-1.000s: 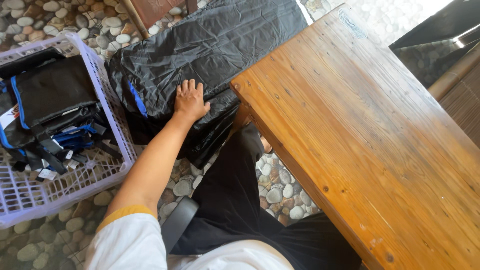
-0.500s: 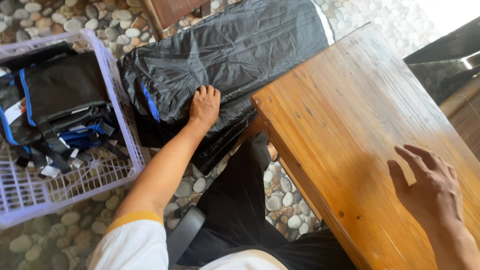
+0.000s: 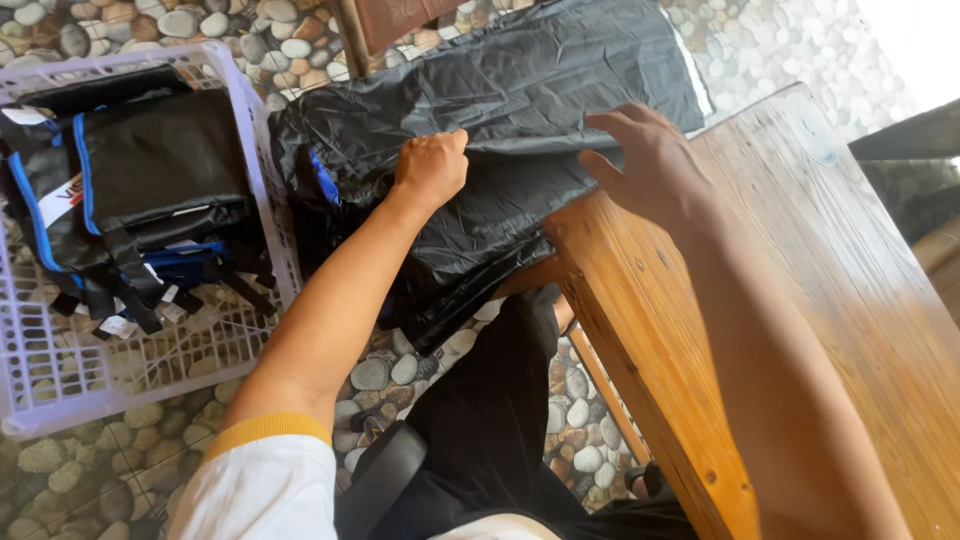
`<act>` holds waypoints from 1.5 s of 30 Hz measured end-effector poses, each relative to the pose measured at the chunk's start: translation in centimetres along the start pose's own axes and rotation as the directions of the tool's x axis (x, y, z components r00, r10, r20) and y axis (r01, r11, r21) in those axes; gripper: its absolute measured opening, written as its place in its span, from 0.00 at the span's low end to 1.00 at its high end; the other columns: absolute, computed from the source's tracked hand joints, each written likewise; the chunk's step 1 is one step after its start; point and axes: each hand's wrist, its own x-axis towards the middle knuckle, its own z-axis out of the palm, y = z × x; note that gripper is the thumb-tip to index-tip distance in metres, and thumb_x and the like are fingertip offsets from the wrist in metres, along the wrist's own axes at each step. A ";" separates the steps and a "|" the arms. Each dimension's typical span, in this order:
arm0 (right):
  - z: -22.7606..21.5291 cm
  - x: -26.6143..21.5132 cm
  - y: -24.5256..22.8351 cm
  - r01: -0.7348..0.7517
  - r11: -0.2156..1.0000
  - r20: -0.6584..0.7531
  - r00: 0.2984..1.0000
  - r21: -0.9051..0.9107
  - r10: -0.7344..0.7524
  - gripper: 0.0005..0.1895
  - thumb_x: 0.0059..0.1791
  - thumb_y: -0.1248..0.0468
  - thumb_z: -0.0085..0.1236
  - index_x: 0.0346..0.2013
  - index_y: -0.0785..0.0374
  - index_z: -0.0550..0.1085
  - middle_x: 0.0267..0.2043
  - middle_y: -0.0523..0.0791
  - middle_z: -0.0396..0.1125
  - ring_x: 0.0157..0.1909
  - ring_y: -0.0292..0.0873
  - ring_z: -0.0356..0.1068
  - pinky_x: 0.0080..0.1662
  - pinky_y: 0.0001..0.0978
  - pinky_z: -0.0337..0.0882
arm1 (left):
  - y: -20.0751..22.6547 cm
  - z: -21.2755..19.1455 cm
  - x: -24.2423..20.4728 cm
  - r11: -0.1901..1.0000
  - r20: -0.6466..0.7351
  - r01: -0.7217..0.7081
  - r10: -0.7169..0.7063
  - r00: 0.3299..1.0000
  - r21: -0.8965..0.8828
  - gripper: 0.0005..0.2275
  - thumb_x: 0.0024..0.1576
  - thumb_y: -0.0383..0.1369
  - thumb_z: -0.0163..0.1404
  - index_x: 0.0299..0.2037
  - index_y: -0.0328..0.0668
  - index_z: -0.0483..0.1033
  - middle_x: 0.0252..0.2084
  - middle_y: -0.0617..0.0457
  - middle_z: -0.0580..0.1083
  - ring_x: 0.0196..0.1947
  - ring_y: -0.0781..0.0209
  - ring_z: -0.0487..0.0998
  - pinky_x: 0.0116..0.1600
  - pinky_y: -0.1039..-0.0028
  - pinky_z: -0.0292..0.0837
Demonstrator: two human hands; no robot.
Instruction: The person packs soft goods into a black plastic bag, smooths the bag, and places it into a storage bin.
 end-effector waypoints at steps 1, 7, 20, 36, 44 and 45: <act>0.9 1.4 0.2 -0.082 0.995 0.110 0.990 -0.051 0.087 0.22 0.51 0.54 0.63 0.59 0.55 0.76 0.49 0.53 0.72 0.50 0.62 0.73 0.44 0.56 0.73 | 0.1 -1.1 -0.2 1.000 0.030 0.012 -0.011 0.999 -0.019 0.06 0.55 0.34 0.42 0.33 0.47 0.73 0.28 0.46 0.78 0.32 0.38 0.84 0.36 0.49 0.75; 10.0 7.8 3.4 -0.288 0.883 0.481 0.754 -0.370 0.447 0.49 0.39 0.40 0.68 0.72 0.47 0.64 0.59 0.58 0.68 0.54 0.66 0.73 0.52 0.62 0.74 | -0.2 -4.3 -0.2 0.995 0.089 0.061 -0.054 0.995 -0.084 0.08 0.55 0.33 0.44 0.36 0.43 0.76 0.31 0.41 0.79 0.37 0.34 0.83 0.43 0.48 0.77; 17.8 12.9 -0.3 0.120 0.807 0.621 0.706 -0.578 0.340 0.20 0.45 0.41 0.58 0.50 0.34 0.80 0.53 0.34 0.76 0.54 0.44 0.75 0.54 0.48 0.71 | -2.9 -12.6 -3.2 0.990 0.250 0.064 -0.031 0.968 -0.125 0.10 0.56 0.35 0.43 0.39 0.45 0.77 0.34 0.42 0.80 0.41 0.34 0.82 0.46 0.48 0.76; 11.7 10.5 -3.1 -0.047 0.897 0.633 0.692 -0.440 0.347 0.19 0.46 0.65 0.47 0.45 0.54 0.83 0.45 0.48 0.78 0.55 0.49 0.76 0.54 0.45 0.75 | -6.5 -25.6 -15.4 -0.090 0.703 0.790 -0.525 0.480 -0.607 0.56 0.50 0.75 0.23 0.69 0.20 0.52 0.67 0.16 0.58 0.68 0.26 0.64 0.64 0.41 0.65; 10.8 8.6 -0.4 -0.063 0.921 0.614 0.727 -0.385 0.307 0.25 0.47 0.64 0.50 0.56 0.42 0.79 0.49 0.46 0.78 0.56 0.51 0.75 0.58 0.45 0.74 | -2.6 -27.8 -17.4 0.037 0.886 0.931 -0.297 0.356 -0.362 0.59 0.47 0.75 0.18 0.62 0.11 0.62 0.52 0.16 0.74 0.47 0.23 0.80 0.45 0.42 0.76; 10.8 8.2 -0.3 -0.064 0.921 0.614 0.727 -0.385 0.307 0.25 0.47 0.64 0.50 0.56 0.42 0.79 0.49 0.46 0.78 0.56 0.51 0.75 0.58 0.45 0.74 | -2.2 -27.0 -17.1 0.037 0.886 0.932 -0.297 0.355 -0.361 0.59 0.47 0.75 0.18 0.62 0.11 0.62 0.52 0.16 0.74 0.47 0.23 0.80 0.45 0.42 0.76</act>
